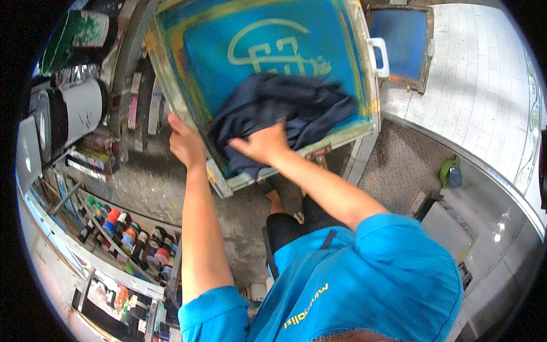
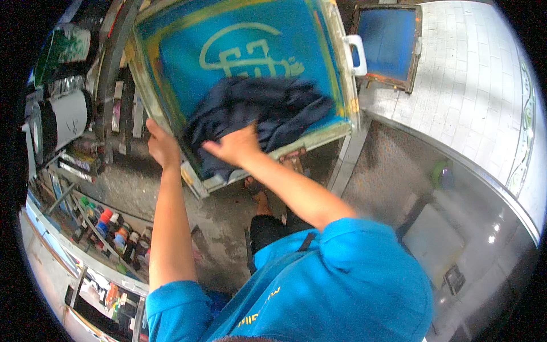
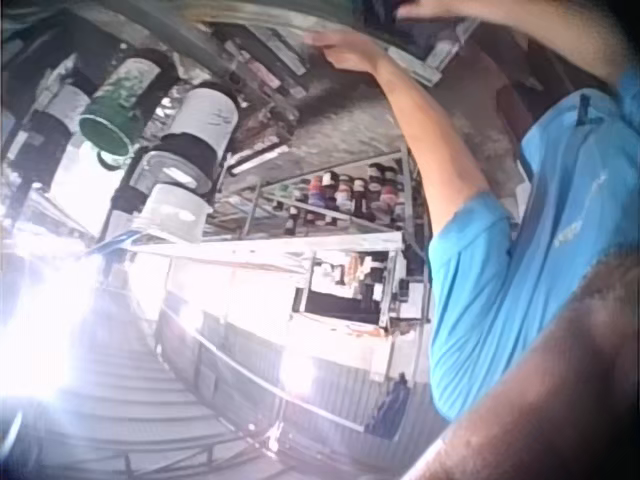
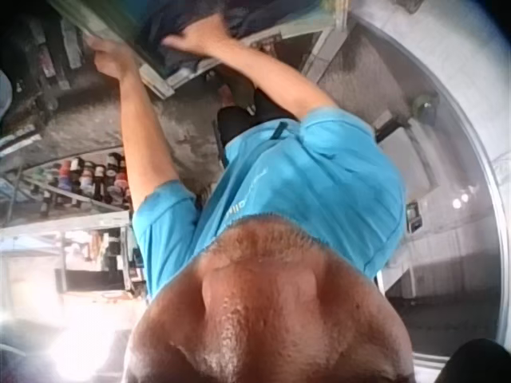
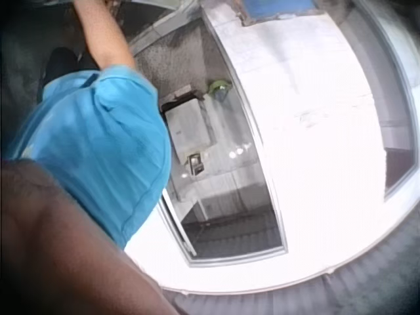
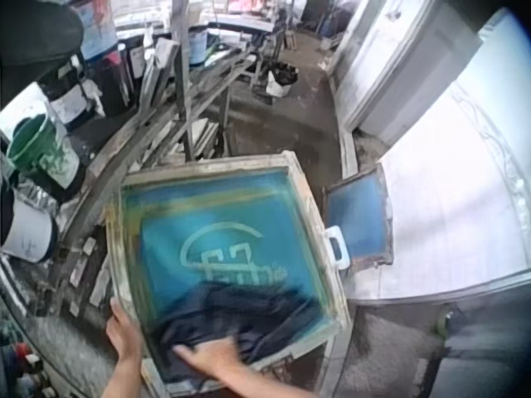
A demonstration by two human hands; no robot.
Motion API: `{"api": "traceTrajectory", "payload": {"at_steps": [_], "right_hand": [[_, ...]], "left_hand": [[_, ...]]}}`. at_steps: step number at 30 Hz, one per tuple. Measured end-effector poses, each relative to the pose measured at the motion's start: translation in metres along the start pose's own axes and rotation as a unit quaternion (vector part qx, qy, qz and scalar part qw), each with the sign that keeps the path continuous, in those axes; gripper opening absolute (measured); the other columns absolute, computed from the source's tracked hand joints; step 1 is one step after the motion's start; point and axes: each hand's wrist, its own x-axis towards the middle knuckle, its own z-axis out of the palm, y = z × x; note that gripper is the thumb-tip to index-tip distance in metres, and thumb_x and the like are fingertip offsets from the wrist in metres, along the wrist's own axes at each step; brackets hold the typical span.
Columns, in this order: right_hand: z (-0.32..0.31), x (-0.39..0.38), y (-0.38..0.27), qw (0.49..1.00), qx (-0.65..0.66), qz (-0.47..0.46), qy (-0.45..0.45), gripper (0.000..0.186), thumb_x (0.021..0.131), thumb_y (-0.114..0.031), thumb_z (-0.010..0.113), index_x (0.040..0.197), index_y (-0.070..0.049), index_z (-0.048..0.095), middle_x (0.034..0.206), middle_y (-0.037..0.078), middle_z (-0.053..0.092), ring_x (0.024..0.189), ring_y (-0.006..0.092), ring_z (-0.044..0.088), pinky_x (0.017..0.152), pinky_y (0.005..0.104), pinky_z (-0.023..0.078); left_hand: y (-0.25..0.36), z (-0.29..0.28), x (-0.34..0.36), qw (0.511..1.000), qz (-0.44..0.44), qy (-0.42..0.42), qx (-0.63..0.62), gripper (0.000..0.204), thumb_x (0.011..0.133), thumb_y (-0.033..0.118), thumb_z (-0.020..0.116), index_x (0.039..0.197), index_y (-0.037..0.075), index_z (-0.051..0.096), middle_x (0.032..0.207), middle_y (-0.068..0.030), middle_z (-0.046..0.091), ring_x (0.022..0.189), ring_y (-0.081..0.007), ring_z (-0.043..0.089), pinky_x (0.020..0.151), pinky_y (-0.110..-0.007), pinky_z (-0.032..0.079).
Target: The person cleans a screen printing frame with a cloth, then pours green ink onto it and uses a squeegee to spread the ink evenly across the mesh. They then position the frame over a garment on a printing table and perform a print stroke.
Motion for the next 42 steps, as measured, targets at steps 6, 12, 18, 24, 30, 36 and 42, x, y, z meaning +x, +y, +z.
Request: {"api": "traceTrajectory", "payload": {"at_steps": [6,12,18,24,30,36,42], "right_hand": [[-0.044,0.161,0.080,0.962,0.149,-0.018,-0.229,0.056,0.082,-0.062,0.067,0.095,-0.009,0.079,0.099,0.023,0.074,0.097,0.0420,0.071,0.087,0.0480,0.058],[-0.128,0.188,0.258,0.916,0.369,0.103,0.117,0.047,0.097,-0.024,0.063,0.135,0.002,0.061,0.139,0.022,0.062,0.126,0.0330,0.058,0.114,0.0384,0.039],[-0.099,0.056,0.241,0.987,0.052,0.094,0.122,0.031,0.097,-0.025,0.062,0.117,-0.002,0.070,0.127,0.027,0.066,0.116,0.0436,0.064,0.096,0.0463,0.052],[-0.177,0.001,0.080,0.956,0.026,0.174,0.233,0.021,0.090,-0.013,0.076,0.109,-0.005,0.071,0.102,0.010,0.067,0.087,0.0225,0.064,0.078,0.0327,0.052],[-0.094,-0.035,-0.025,0.916,0.341,-0.084,-0.192,0.030,0.087,-0.020,0.077,0.112,-0.005,0.072,0.097,0.013,0.068,0.097,0.0339,0.063,0.086,0.0440,0.051],[-0.073,-0.023,-0.039,0.913,0.276,-0.051,-0.295,0.019,0.089,-0.018,0.070,0.102,-0.005,0.075,0.098,0.014,0.067,0.099,0.0353,0.064,0.085,0.0479,0.052],[-0.065,-0.023,-0.036,0.921,0.276,-0.017,-0.274,0.010,0.091,-0.016,0.067,0.091,-0.008,0.073,0.091,0.012,0.068,0.093,0.0345,0.066,0.079,0.0475,0.054]], "left_hand": [[0.005,0.002,-0.001,0.999,0.001,-0.015,-0.046,0.088,0.104,0.069,0.031,0.111,-0.008,0.074,0.108,-0.0299,0.073,0.104,-0.0445,0.068,0.094,-0.051,0.049],[0.002,0.003,-0.003,1.000,0.007,0.012,0.022,0.090,0.105,0.068,0.028,0.095,-0.010,0.073,0.096,-0.0342,0.070,0.098,-0.0506,0.067,0.091,-0.054,0.049],[-0.003,0.002,-0.004,1.000,-0.008,-0.016,0.008,0.094,0.102,0.071,0.026,0.092,-0.010,0.073,0.098,-0.0324,0.071,0.100,-0.0493,0.065,0.092,-0.053,0.048],[-0.006,-0.002,-0.001,1.000,0.003,-0.017,-0.006,0.095,0.102,0.073,0.026,0.080,-0.009,0.069,0.088,-0.0285,0.071,0.091,-0.0453,0.066,0.087,-0.052,0.048],[-0.013,0.004,0.000,1.000,0.015,-0.011,-0.006,0.095,0.102,0.073,0.027,0.080,-0.009,0.069,0.087,-0.0289,0.071,0.091,-0.0434,0.067,0.088,-0.052,0.049],[-0.015,0.005,0.003,1.000,0.006,-0.007,-0.002,0.095,0.101,0.074,0.027,0.082,-0.008,0.071,0.090,-0.0299,0.072,0.095,-0.0466,0.067,0.090,-0.052,0.049],[-0.016,0.005,0.005,1.000,0.016,-0.003,0.024,0.098,0.101,0.075,0.025,0.083,-0.009,0.071,0.092,-0.0313,0.071,0.096,-0.0490,0.067,0.090,-0.054,0.049]]}}
